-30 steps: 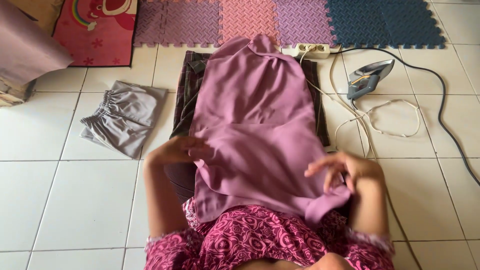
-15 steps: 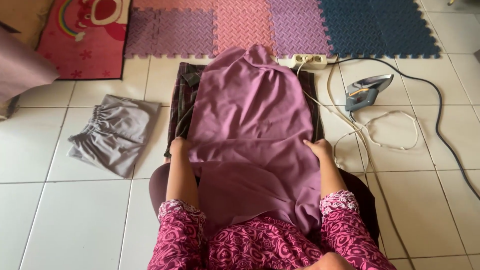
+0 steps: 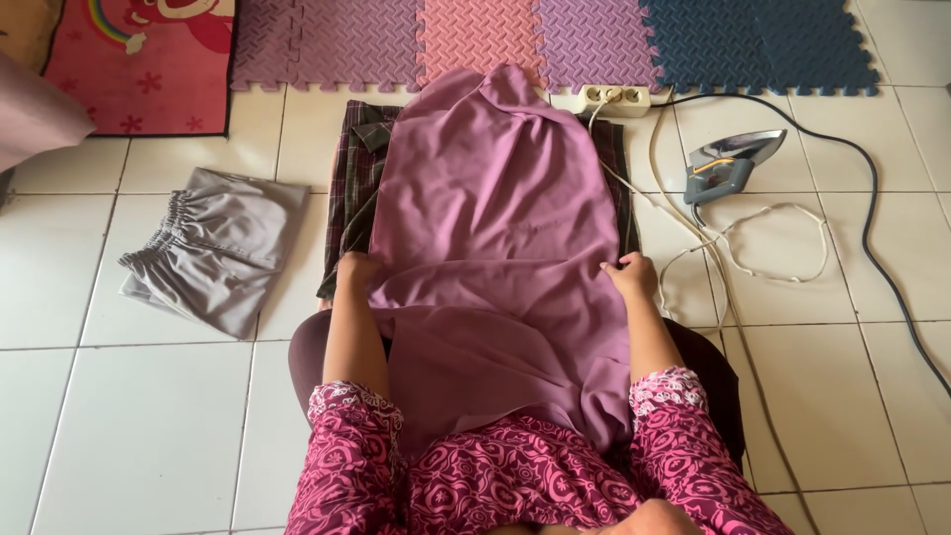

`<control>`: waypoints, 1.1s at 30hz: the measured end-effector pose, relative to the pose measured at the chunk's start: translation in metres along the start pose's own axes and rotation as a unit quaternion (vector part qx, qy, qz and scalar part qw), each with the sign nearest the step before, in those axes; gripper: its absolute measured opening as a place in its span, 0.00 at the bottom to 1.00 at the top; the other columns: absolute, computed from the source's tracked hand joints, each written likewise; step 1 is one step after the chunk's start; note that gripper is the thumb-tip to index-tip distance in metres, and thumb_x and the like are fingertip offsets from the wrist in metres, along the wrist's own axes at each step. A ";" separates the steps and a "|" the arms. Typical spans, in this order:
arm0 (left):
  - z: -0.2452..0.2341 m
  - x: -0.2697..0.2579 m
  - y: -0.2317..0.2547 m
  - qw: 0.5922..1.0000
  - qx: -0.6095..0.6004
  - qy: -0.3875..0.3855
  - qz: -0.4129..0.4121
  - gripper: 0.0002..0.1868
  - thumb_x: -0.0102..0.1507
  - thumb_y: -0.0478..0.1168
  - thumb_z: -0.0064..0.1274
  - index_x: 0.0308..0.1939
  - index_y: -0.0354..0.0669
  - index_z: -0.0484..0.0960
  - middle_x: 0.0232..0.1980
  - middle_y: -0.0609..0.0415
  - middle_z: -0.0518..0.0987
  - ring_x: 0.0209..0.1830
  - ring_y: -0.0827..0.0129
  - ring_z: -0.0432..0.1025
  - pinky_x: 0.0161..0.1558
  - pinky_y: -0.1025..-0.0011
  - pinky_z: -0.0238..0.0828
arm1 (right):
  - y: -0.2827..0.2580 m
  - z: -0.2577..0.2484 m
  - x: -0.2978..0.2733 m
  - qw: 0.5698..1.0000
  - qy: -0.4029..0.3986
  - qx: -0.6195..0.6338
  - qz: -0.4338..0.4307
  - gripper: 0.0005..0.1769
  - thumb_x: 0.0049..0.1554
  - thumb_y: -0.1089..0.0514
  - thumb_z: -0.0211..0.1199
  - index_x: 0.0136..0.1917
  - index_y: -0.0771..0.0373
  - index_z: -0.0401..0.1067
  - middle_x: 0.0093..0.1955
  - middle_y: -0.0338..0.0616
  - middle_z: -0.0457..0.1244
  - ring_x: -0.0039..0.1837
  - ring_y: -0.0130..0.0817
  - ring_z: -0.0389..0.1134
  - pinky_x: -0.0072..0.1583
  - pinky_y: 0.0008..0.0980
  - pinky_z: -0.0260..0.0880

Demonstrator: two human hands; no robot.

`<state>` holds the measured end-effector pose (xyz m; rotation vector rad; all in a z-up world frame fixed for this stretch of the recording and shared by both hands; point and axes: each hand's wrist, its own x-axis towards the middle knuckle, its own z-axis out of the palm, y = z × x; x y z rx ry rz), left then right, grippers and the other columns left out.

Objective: The person is ironing a purple cloth while sitting on the floor.

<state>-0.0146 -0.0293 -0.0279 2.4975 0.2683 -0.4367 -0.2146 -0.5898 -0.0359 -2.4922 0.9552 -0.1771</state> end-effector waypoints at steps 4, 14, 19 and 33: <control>-0.005 -0.006 -0.005 0.995 -0.073 0.068 -0.009 0.22 0.54 0.55 0.68 0.43 0.44 0.90 0.45 0.42 0.85 0.47 0.53 0.80 0.52 0.60 0.75 | -0.003 0.010 0.000 0.999 -0.033 -0.015 0.032 0.23 0.42 0.42 0.80 0.42 0.57 0.76 0.48 0.49 0.71 0.51 0.48 0.72 0.53 0.45 0.73; -0.023 -0.023 -0.005 0.981 -0.191 0.041 -0.022 0.20 0.52 0.45 0.71 0.45 0.42 0.89 0.43 0.48 0.87 0.43 0.64 0.80 0.50 0.65 0.76 | 0.014 -0.012 0.007 0.964 0.084 0.241 -0.069 0.18 0.46 0.56 0.79 0.45 0.61 0.74 0.53 0.49 0.66 0.52 0.42 0.68 0.56 0.39 0.70; -0.030 -0.018 -0.019 0.979 -0.185 0.076 -0.045 0.25 0.48 0.40 0.74 0.49 0.41 0.87 0.43 0.46 0.86 0.41 0.64 0.80 0.47 0.66 0.78 | 0.018 -0.043 -0.002 0.952 -0.042 0.283 0.107 0.35 0.37 0.64 0.82 0.55 0.62 0.68 0.51 0.46 0.66 0.52 0.36 0.69 0.55 0.34 0.72; -0.026 -0.008 -0.016 0.985 0.089 -0.057 -0.138 0.33 0.47 0.45 0.75 0.57 0.46 0.85 0.53 0.46 0.85 0.54 0.55 0.80 0.56 0.54 0.74 | 0.020 -0.052 0.048 0.991 0.021 -0.076 0.105 0.28 0.41 0.47 0.82 0.50 0.57 0.74 0.53 0.50 0.69 0.56 0.49 0.70 0.55 0.47 0.71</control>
